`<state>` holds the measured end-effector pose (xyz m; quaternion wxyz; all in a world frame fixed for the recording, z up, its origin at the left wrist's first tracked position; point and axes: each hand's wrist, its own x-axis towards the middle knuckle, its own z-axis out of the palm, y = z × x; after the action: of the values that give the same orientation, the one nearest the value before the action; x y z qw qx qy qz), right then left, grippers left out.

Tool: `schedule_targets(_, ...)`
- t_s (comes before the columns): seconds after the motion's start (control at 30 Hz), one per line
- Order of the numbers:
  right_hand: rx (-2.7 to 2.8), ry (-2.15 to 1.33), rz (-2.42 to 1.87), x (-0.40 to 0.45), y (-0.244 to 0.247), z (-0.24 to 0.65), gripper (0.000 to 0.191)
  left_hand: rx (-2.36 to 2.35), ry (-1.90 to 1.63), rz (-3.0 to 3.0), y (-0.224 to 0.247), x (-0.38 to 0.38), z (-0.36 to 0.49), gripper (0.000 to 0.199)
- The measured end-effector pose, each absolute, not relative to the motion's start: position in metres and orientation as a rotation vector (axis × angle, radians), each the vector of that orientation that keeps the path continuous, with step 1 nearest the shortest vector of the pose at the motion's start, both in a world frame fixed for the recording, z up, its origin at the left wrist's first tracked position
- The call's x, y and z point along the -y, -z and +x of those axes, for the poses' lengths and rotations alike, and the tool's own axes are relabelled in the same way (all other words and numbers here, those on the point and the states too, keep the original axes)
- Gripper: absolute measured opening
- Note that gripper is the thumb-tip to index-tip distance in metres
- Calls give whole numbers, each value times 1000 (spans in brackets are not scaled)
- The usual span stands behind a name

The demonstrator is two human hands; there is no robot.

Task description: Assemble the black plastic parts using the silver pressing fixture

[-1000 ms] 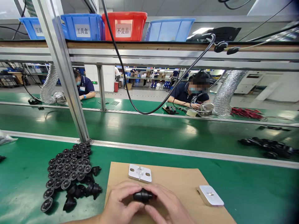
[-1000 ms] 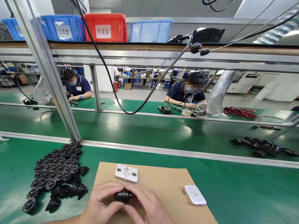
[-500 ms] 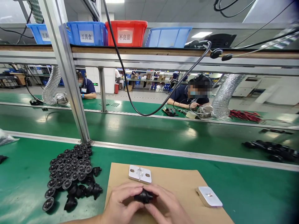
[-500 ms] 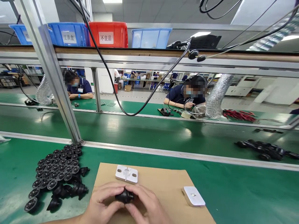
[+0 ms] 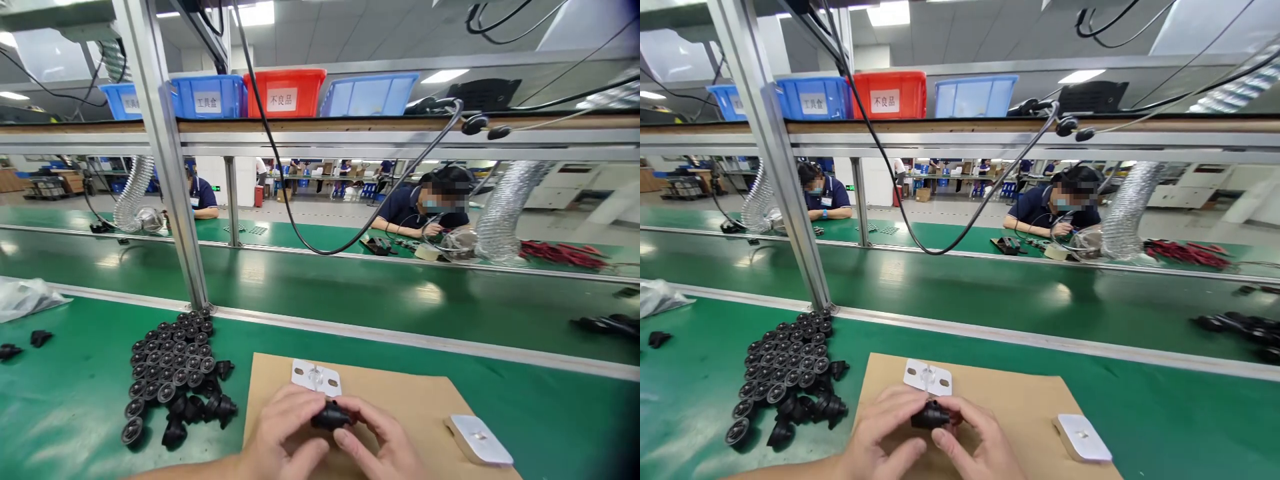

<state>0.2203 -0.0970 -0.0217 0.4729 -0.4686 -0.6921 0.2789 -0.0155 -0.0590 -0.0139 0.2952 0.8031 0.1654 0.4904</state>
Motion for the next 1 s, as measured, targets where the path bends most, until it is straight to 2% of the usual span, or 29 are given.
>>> schedule_targets(0.07,1678,-660,-1216,89,25,224,37,-375,-1337,2223,9,57,-15,63)
schedule_targets(0.13,1690,-636,-1294,72,22,227,38,-408,-1329,2296,-5,50,-18,59)
schedule_targets(0.23,1818,-582,-1518,30,6,223,39,-780,-1015,2352,-44,27,-37,35)
schedule_targets(0.27,1887,-543,-1620,15,0,220,36,-986,-793,2382,-59,17,-48,31)
schedule_targets(0.37,2021,-439,-1800,-22,-14,209,21,-1257,-585,2406,-96,-17,-93,26)
schedule_targets(0.5,2069,-357,-1825,-41,-25,189,12,-1712,-421,2368,-106,-64,-158,17)
schedule_targets(0.57,2112,-277,-1779,-39,-30,171,19,-1878,-339,2327,-99,-83,-182,9)
schedule_targets(0.83,2543,-335,-1116,-14,-21,56,36,-2028,-195,2270,-66,-110,-204,36)
schedule_targets(0.97,2483,-374,-1144,-16,-4,43,13,-1925,-172,2264,-67,-110,-207,35)
schedule_targets(1.0,2443,-381,-1190,-18,-1,44,15,-1894,-182,2267,-68,-110,-207,35)
